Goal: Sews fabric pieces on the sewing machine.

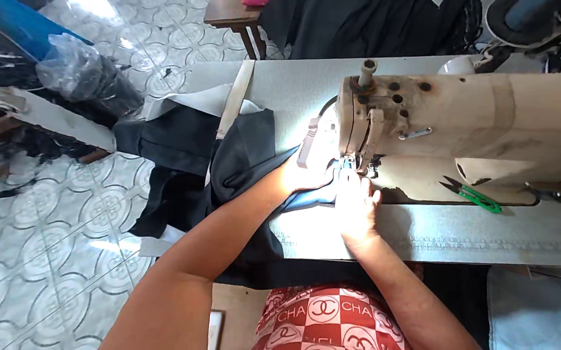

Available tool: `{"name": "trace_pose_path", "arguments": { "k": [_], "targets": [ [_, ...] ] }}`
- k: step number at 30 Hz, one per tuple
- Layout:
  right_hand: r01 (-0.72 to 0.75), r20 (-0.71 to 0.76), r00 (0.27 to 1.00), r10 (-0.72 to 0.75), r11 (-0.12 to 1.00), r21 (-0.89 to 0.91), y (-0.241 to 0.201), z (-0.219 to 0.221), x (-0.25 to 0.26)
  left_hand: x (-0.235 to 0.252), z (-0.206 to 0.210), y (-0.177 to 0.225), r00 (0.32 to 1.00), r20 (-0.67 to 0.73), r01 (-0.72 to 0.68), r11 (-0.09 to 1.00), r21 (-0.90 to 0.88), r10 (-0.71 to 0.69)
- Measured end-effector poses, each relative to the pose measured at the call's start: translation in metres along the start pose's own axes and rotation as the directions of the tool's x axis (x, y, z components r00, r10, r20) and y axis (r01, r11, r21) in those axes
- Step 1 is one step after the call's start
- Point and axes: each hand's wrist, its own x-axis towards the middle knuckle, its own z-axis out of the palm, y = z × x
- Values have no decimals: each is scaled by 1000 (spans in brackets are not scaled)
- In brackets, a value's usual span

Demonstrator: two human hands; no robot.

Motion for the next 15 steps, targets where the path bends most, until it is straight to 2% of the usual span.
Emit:
{"name": "trace_pose_path", "arguments": {
  "k": [2, 7, 9, 11, 14, 15],
  "targets": [
    [23, -21, 1000, -23, 1000, 11, 3, 1, -1, 1, 0, -1, 1000, 10, -8, 1000, 6, 8],
    [17, 31, 999, -18, 999, 46, 6, 1, 2, -5, -8, 4, 1000, 6, 19, 997, 80, -20],
    [28, -29, 999, -27, 998, 53, 8, 5, 2, -17, -24, 29, 992, 63, 101, 987, 129, -109],
    [74, -142, 988, -61, 993, 92, 12, 11, 2, -30, -33, 56, 991, 17, 130, 988, 82, -132],
    [128, -270, 960, -69, 970, 205, 18, 19, 1, -58, -16, 76, 981, -13, 192, 981, 10, -192],
    [135, -272, 960, -69, 963, 235, 20, 18, 1, -65, -7, 77, 978, -41, 206, 979, 7, -206]
  ]
}}
